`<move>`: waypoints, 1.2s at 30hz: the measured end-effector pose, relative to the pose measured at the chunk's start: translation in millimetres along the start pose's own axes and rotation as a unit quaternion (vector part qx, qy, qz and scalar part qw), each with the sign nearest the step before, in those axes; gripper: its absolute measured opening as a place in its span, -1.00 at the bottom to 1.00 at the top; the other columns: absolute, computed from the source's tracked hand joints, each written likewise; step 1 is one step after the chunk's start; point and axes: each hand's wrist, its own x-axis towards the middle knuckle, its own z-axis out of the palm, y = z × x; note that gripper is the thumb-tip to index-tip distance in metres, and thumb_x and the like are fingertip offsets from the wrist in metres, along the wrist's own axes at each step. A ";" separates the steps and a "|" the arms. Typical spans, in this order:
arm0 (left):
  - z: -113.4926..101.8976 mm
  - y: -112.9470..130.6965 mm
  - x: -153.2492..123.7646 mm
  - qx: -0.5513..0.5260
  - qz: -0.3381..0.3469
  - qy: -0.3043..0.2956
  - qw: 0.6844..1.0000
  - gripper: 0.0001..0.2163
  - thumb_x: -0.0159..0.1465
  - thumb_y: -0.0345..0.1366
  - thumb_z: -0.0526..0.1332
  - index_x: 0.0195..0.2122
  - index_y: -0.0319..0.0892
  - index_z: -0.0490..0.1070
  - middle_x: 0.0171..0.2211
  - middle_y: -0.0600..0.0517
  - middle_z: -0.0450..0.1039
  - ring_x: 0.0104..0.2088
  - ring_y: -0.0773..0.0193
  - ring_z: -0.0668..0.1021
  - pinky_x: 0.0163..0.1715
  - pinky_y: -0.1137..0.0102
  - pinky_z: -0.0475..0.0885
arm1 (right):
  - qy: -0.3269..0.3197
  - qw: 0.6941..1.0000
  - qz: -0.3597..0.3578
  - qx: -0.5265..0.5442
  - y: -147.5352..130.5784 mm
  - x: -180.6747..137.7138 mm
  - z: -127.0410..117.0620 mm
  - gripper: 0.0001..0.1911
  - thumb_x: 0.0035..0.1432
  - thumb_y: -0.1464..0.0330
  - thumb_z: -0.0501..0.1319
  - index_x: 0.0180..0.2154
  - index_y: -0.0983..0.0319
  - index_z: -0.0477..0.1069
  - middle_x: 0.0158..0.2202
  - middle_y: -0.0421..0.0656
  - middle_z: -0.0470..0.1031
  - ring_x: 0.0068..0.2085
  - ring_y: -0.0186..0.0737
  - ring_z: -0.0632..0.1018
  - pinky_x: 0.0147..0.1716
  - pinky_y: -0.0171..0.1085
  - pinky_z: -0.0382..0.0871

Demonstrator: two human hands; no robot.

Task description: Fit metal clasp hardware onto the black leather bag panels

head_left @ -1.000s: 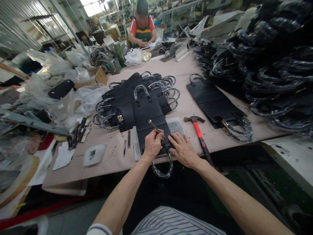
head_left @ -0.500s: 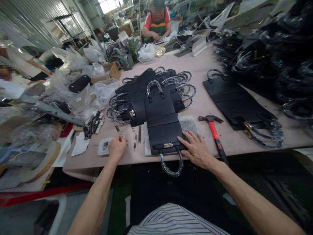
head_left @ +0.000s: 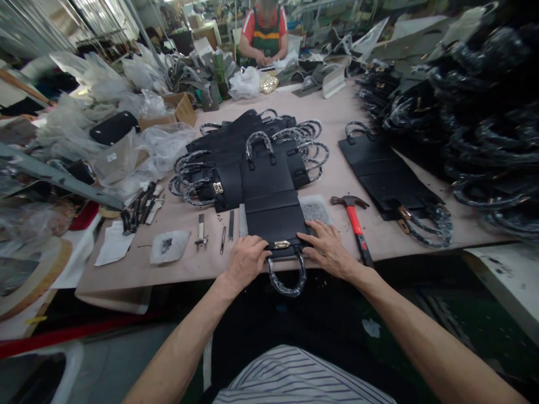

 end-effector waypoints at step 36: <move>30.0 -33.8 -21.6 -0.089 0.171 0.153 0.969 -0.67 0.31 -0.58 0.06 -0.06 -0.16 0.53 -0.07 -0.13 0.58 0.00 0.14 0.58 0.01 0.18 0.58 | 0.058 0.956 -0.138 0.253 -0.4 0.7 -3.4 -0.63 0.27 0.55 0.04 -0.04 0.14 0.50 0.10 -0.06 0.48 0.10 -0.04 0.45 0.08 0.03 0.37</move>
